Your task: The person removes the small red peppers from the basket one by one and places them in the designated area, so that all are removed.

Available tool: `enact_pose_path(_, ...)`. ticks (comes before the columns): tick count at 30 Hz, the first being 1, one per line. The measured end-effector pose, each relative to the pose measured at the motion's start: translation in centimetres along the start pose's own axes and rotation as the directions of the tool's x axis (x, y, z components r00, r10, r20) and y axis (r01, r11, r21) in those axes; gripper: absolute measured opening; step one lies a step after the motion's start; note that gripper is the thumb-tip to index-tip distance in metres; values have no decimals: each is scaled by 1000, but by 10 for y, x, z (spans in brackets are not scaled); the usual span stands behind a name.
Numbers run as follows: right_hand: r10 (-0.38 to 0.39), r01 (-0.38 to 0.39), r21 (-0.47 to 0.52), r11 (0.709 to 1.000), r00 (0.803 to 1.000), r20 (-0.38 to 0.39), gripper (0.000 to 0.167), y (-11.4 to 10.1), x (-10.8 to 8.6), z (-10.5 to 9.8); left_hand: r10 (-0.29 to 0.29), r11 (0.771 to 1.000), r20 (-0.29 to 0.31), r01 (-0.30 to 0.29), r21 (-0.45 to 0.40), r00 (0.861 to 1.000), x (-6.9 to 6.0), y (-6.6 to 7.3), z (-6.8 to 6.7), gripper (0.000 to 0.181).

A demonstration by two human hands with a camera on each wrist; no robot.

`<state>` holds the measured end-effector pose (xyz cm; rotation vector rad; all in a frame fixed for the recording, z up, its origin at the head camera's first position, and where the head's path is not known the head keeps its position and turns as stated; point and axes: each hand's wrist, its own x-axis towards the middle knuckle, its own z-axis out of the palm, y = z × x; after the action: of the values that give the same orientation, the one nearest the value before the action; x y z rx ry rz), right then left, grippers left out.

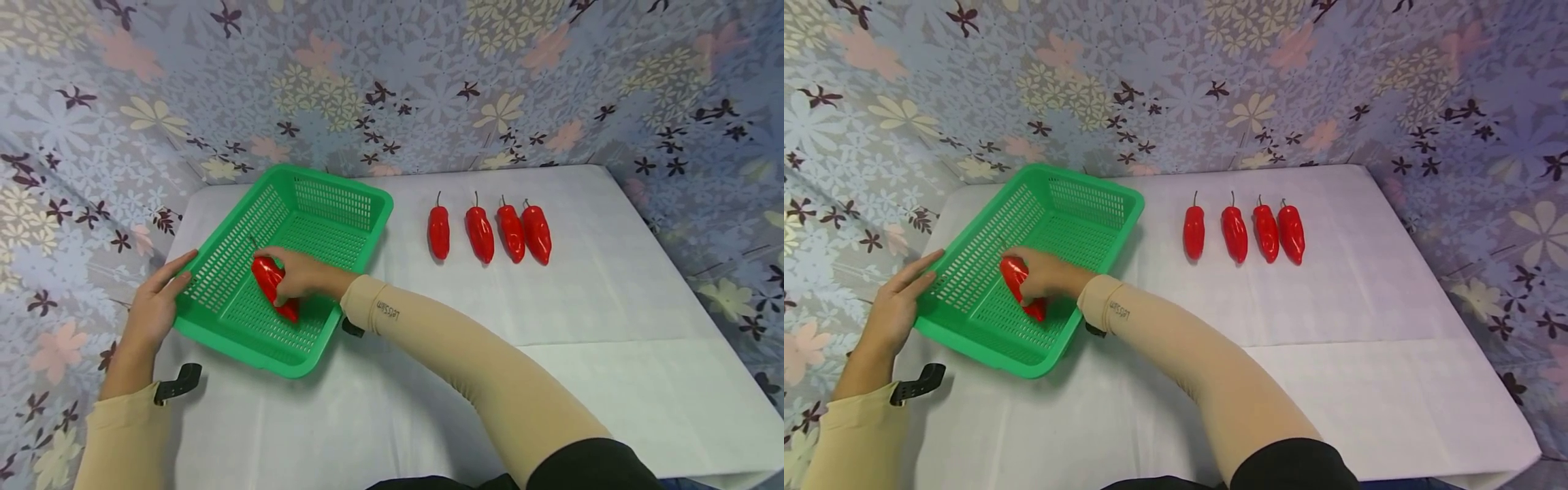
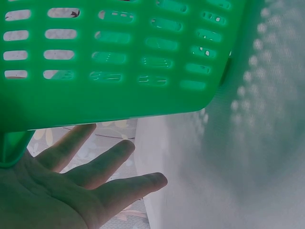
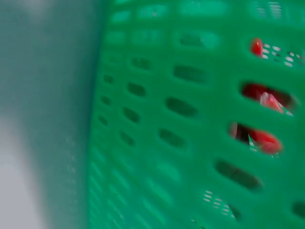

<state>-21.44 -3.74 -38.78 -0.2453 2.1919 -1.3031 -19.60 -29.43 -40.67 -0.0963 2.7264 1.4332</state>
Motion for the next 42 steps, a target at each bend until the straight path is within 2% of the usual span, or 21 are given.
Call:
enact_pose_path(6,-106,107,151,983,994,-19,93,-12,-5,-20,-1,1000,-4,1,7,1000,-2,2,-1,48)
enact_pose_path(10,-109,117,216,969,993,-52,94,-20,-9,-35,1,1000,-1,-1,-3,1000,-1,3,0,48)
enact_pose_path(14,-94,103,274,956,994,-48,94,-22,-12,-47,-1,1000,4,1,-9,1000,-1,2,0,48)
enact_pose_path(19,-78,92,279,956,995,-61,95,-19,-21,-66,2,1000,9,-2,-6,1000,0,1,2,48)
enact_pose_path(26,-31,71,303,950,990,-137,92,-9,-37,-103,-3,1000,11,3,10,1000,0,3,1,49)
enact_pose_path(31,1,58,314,948,983,-184,90,5,-46,-130,-19,1000,15,18,6,1000,-1,3,0,49)
enact_pose_path(42,87,4,289,957,950,-300,87,37,-76,-180,-39,999,12,39,-15,999,-2,3,-1,48)
